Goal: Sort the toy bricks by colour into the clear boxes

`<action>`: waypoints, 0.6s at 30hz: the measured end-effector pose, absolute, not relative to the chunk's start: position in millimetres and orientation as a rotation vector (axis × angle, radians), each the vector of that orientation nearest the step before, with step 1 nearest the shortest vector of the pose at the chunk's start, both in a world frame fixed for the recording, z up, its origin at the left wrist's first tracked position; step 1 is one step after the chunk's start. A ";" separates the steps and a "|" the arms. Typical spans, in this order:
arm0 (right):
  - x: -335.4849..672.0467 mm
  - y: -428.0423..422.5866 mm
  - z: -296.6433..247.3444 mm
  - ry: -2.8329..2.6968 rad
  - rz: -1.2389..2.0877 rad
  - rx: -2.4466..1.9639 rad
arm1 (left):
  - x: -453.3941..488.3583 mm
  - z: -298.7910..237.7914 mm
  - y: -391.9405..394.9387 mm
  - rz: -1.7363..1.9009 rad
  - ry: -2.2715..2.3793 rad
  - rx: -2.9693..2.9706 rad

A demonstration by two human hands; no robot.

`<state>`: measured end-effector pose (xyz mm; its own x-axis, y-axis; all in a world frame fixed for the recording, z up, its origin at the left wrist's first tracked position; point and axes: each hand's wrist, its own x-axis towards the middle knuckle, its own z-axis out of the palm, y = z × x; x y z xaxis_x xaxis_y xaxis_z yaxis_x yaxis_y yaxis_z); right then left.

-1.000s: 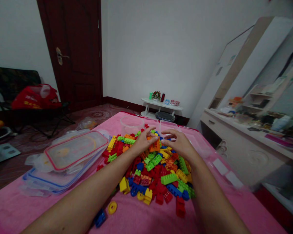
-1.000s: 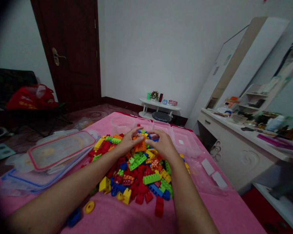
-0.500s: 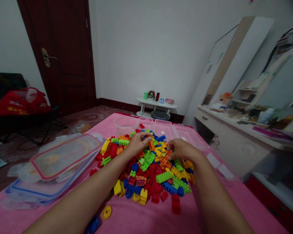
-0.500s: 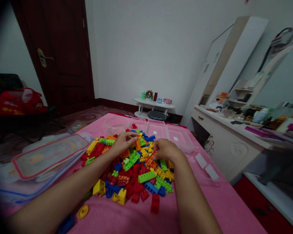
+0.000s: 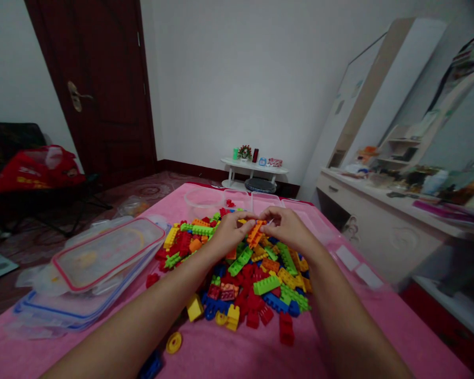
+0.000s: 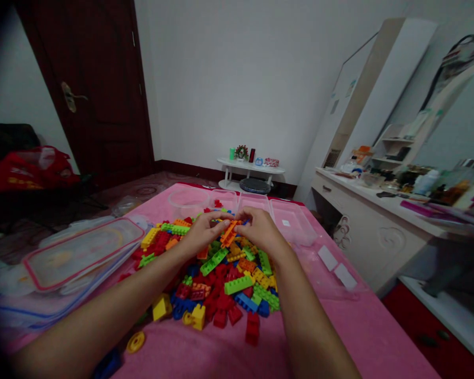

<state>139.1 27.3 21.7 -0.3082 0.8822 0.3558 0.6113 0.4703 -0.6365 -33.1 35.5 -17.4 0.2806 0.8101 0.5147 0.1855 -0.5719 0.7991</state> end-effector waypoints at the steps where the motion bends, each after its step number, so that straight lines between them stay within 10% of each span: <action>1: 134.8 27.7 19.5 -2.023 0.495 -1.229 | -33.1 -17.3 35.9 1.311 0.890 1.925; 18: 107.3 29.0 7.1 -1.608 0.522 -1.152 | -35.7 -11.1 35.1 1.411 0.983 1.760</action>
<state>107.3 29.0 7.1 0.0047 0.8720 0.4895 0.4178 0.4431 -0.7932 -35.7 35.1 -11.1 0.1323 0.8688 0.4772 0.1463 -0.4933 0.8575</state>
